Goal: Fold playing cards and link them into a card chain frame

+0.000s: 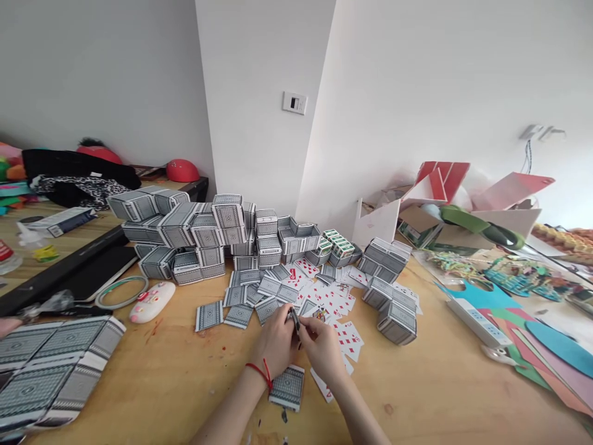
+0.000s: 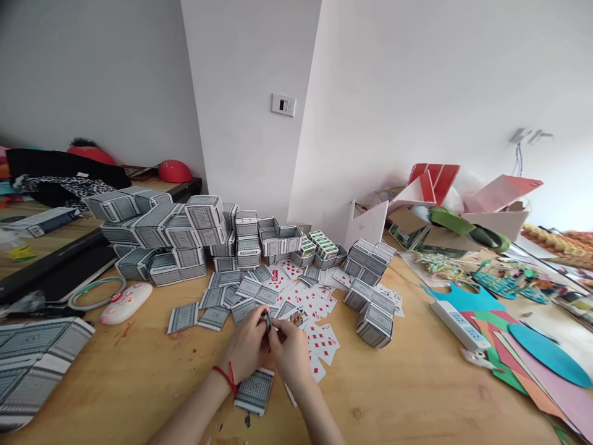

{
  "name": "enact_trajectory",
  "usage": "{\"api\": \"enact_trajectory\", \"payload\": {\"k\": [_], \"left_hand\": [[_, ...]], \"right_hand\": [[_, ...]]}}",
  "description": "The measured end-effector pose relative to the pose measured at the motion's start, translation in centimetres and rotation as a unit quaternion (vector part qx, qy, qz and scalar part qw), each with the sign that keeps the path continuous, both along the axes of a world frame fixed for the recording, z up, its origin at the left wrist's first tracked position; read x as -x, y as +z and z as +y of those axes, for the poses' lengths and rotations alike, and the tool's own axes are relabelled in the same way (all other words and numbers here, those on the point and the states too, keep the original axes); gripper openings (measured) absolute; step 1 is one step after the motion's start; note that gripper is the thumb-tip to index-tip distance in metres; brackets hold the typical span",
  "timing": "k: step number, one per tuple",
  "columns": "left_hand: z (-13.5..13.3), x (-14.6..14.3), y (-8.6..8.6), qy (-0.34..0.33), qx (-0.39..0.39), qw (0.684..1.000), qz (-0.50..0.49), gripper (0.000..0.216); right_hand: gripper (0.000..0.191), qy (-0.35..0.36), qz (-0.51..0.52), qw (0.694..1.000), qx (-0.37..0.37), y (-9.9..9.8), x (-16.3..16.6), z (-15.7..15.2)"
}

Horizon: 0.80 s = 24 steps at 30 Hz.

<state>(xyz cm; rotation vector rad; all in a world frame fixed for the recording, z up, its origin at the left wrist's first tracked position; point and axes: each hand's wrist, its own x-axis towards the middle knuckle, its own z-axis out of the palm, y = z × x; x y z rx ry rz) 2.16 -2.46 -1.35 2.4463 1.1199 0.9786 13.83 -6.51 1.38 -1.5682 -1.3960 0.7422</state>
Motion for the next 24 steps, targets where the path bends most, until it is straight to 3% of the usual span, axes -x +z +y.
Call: {"api": "enact_trajectory", "payload": {"k": [4, 7, 11, 17, 20, 24], "left_hand": [[-0.1, 0.2, 1.3, 0.005, -0.006, 1.0, -0.006, 0.008], [-0.3, 0.3, 2.1, 0.001, 0.001, 1.0, -0.018, 0.013], [-0.5, 0.3, 2.0, -0.019, 0.042, 0.998, -0.038, 0.017], [0.0, 0.0, 0.6, -0.032, 0.095, 0.99, -0.095, 0.017], [0.4, 0.2, 0.5, -0.034, 0.116, 0.983, -0.136, 0.023], [0.6, 0.6, 1.2, -0.06, 0.154, 0.967, -0.193, 0.03]], "right_hand": [[0.024, 0.02, 0.131, 0.99, 0.037, -0.2, -1.2, 0.7], [0.027, 0.036, 0.18, 0.982, 0.044, -0.6, -1.6, 1.0], [0.031, 0.039, 0.162, 0.985, 0.045, -1.2, -1.4, 1.0], [0.033, 0.017, 0.033, 0.999, 0.007, -1.5, -1.3, 0.7], [0.029, 0.039, 0.062, 0.997, 0.008, -2.1, -1.4, 0.9], [0.031, 0.014, 0.17, 0.984, 0.05, -3.2, -1.7, 1.5]]}}
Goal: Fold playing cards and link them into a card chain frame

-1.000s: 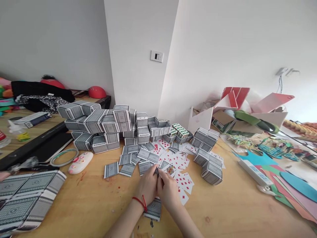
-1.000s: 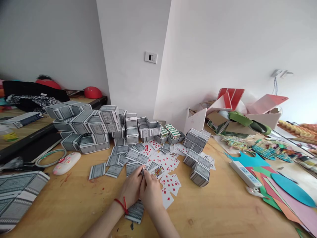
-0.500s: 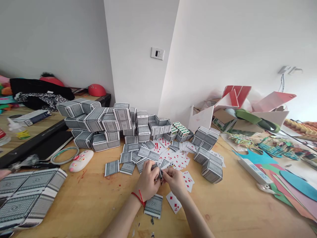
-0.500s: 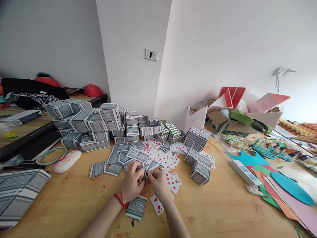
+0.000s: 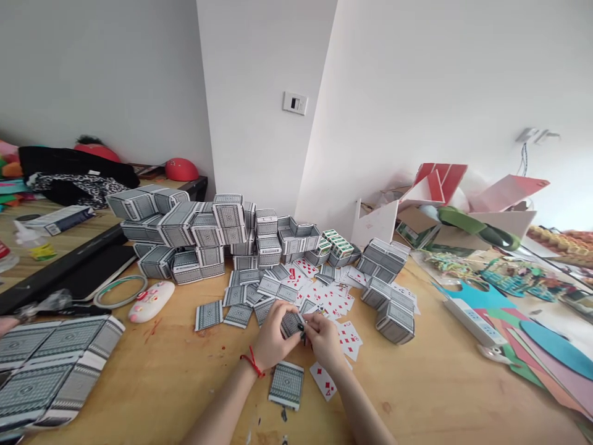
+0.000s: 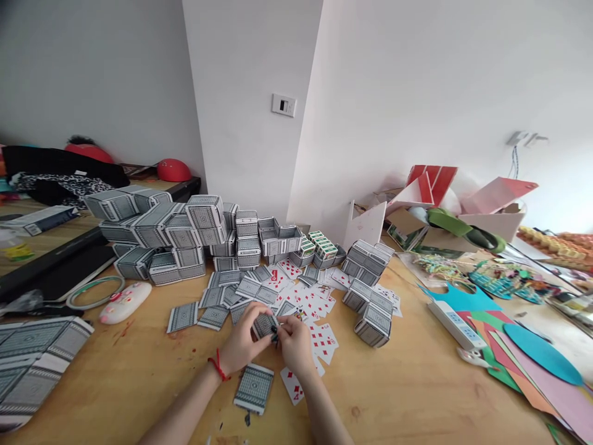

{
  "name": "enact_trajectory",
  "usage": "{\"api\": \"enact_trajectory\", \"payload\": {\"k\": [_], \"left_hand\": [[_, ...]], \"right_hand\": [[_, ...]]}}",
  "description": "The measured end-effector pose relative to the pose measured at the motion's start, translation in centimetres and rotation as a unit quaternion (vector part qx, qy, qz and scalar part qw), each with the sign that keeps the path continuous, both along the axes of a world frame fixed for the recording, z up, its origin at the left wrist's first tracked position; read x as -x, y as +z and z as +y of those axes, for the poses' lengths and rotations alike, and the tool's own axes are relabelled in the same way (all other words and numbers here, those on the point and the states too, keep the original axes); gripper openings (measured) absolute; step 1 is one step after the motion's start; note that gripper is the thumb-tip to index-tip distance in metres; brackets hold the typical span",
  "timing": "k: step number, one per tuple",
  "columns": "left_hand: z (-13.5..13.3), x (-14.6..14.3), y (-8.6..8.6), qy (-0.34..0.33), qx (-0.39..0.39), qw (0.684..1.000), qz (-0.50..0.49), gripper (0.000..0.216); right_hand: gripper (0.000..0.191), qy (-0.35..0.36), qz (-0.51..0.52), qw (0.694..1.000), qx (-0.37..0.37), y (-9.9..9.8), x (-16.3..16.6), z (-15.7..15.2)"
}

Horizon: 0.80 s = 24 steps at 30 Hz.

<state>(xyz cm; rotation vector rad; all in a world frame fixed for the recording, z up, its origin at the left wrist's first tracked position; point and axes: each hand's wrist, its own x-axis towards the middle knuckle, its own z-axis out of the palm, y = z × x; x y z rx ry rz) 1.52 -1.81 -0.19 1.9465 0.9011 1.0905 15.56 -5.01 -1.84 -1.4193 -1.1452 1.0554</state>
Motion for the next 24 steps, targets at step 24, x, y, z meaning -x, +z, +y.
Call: {"api": "enact_trajectory", "payload": {"k": [24], "left_hand": [[0.5, -0.3, -0.1, 0.026, 0.193, 0.977, -0.083, 0.036]], "right_hand": [[0.043, 0.17, 0.219, 0.958, 0.078, 0.8, 2.4, -1.3]]}}
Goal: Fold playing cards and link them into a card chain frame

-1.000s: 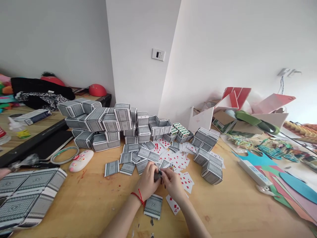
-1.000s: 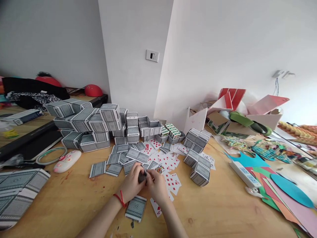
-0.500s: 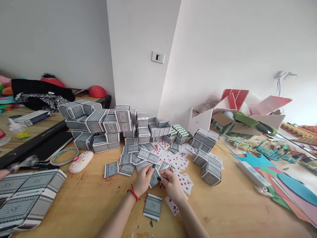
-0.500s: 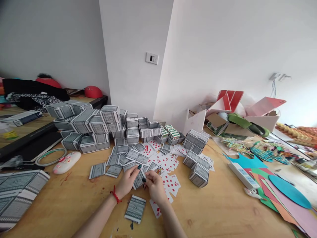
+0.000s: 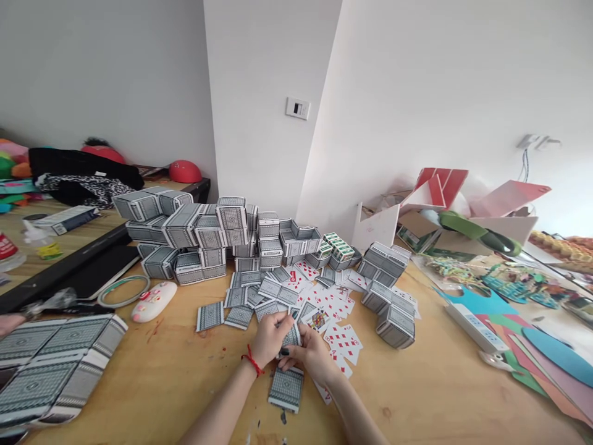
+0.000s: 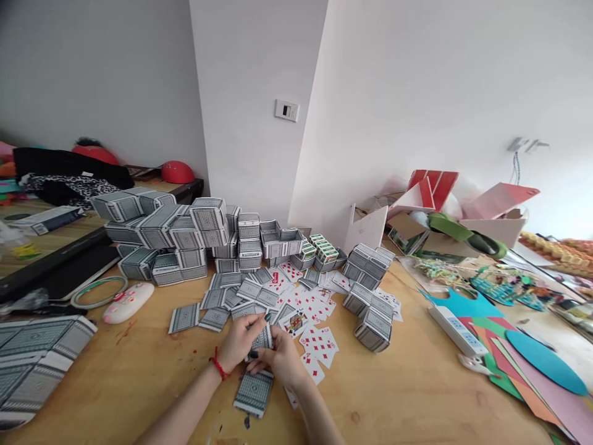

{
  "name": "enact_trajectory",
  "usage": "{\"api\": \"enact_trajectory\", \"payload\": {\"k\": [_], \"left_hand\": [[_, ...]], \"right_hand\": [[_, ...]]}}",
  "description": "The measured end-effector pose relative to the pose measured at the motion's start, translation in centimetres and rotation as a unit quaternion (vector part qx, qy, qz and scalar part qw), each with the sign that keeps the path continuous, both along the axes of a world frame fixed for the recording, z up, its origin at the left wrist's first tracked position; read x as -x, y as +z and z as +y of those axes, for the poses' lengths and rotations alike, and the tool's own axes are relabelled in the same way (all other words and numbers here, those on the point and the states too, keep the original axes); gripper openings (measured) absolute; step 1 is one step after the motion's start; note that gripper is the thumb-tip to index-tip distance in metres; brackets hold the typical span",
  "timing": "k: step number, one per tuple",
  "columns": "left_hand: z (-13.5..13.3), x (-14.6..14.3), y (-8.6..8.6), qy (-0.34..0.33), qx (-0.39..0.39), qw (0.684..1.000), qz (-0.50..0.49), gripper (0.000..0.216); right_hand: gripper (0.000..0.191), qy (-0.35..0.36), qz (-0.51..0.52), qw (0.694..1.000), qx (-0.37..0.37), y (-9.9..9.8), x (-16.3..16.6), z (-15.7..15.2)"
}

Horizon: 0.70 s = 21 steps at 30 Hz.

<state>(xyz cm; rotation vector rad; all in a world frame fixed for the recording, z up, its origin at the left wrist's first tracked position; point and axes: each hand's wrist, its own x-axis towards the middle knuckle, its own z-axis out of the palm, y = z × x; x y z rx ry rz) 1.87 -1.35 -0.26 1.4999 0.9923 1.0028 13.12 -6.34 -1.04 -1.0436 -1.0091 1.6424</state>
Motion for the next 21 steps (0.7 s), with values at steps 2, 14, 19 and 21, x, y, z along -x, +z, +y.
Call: {"api": "enact_trajectory", "payload": {"k": [2, 14, 19, 21], "left_hand": [[0.1, -0.1, -0.1, -0.034, 0.075, 0.995, -0.05, 0.037], [0.4, 2.1, 0.3, -0.168, 0.199, 0.951, -0.165, 0.027], [0.3, 1.5, 0.0, -0.163, 0.203, 0.953, -0.158, 0.026], [0.3, 1.2, -0.3, -0.144, 0.202, 0.958, -0.143, 0.028]], "right_hand": [[0.042, -0.002, 0.012, 1.0, -0.006, 0.1, 0.1, 0.0], [0.032, -0.021, 0.041, 0.999, -0.017, 0.8, -1.0, 0.6], [0.032, -0.072, -0.035, 0.996, -0.034, 0.6, -2.0, 1.0], [0.033, -0.084, -0.044, 0.995, -0.039, 0.3, -2.3, 1.1]]}}
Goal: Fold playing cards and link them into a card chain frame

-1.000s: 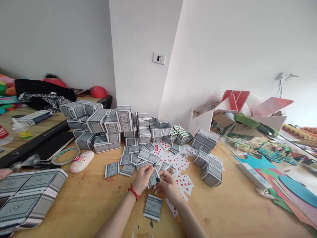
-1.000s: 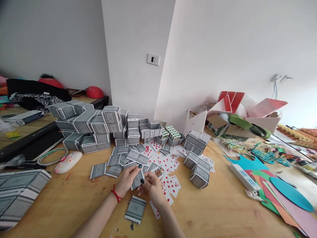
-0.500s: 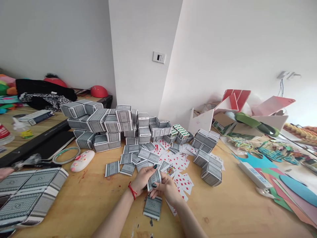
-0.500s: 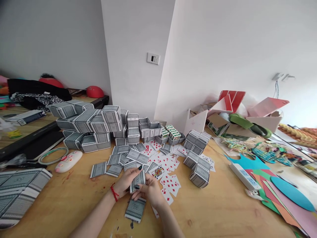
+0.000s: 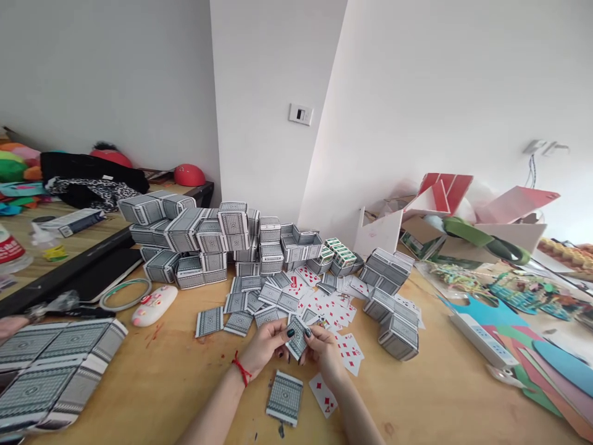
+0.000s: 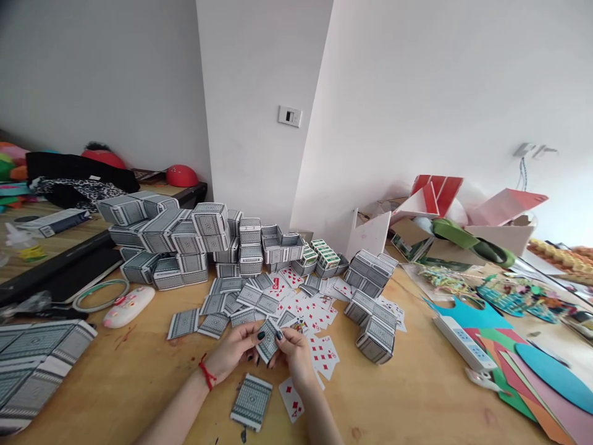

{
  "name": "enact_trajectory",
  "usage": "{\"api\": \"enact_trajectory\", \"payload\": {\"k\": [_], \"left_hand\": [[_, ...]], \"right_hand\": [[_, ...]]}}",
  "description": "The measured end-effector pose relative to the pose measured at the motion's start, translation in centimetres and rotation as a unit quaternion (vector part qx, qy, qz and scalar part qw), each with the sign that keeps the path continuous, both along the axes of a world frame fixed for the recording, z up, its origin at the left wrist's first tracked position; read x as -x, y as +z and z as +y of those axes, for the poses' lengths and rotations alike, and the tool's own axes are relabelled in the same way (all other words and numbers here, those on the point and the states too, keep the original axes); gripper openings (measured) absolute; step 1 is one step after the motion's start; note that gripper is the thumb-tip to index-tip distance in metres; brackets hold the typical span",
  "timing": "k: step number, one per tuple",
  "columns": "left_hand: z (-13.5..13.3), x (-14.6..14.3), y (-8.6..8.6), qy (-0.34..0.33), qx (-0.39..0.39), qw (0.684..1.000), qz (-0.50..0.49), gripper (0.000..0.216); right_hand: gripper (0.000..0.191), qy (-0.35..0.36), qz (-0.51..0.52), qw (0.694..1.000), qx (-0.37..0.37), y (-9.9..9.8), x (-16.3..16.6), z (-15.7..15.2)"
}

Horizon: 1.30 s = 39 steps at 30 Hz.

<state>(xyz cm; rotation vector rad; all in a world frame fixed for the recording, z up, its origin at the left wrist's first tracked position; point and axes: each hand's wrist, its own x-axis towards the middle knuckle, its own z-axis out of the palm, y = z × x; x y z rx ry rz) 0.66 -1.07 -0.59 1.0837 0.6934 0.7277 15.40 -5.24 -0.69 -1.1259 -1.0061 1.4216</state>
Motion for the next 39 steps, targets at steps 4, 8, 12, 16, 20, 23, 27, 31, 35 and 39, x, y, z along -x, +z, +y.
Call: {"api": "enact_trajectory", "payload": {"k": [4, 8, 12, 16, 20, 23, 27, 31, 35, 39], "left_hand": [[-0.1, -0.2, -0.1, 0.023, -0.005, 0.999, 0.039, 0.031], [-0.1, -0.2, -0.3, 0.073, -0.063, 0.992, 0.08, 0.029], [0.5, 0.0, -1.2, 0.165, -0.086, 0.978, 0.095, 0.029], [1.2, 0.0, -1.6, 0.21, -0.063, 0.973, 0.068, 0.029], [1.5, -0.1, -1.5, 0.218, -0.053, 0.973, 0.06, 0.027], [1.5, -0.1, -1.5, 0.212, -0.053, 0.974, 0.059, 0.025], [1.4, 0.0, -1.6, 0.199, -0.057, 0.977, 0.048, 0.025], [1.4, 0.2, -1.4, 0.209, -0.047, 0.976, 0.043, 0.026], [1.4, 0.2, -1.1, 0.218, -0.041, 0.974, 0.05, 0.027], [1.4, 0.2, -0.7, 0.218, -0.047, 0.973, 0.064, 0.026]], "right_hand": [[0.035, -0.007, -0.004, 1.0, -0.01, -0.5, 0.0, 0.1], [0.043, -0.004, -0.053, 0.999, 0.0, -0.7, 0.1, 0.2], [0.048, -0.125, -0.176, 0.976, -0.032, -0.8, -1.9, 0.7], [0.039, -0.245, -0.411, 0.873, -0.098, -1.1, -5.1, 0.9], [0.064, -0.209, -0.555, 0.803, -0.058, -1.7, -5.9, 1.0], [0.065, -0.175, -0.589, 0.789, -0.019, -1.9, -5.1, 1.1], [0.048, -0.143, -0.575, 0.805, 0.004, -2.0, -4.4, 1.1], [0.049, -0.165, -0.593, 0.788, -0.003, -1.8, -4.0, 0.9], [0.064, -0.145, -0.615, 0.775, 0.007, -1.4, -3.2, 0.7], [0.059, -0.117, -0.602, 0.789, 0.028, -1.2, -2.7, 0.7]]}}
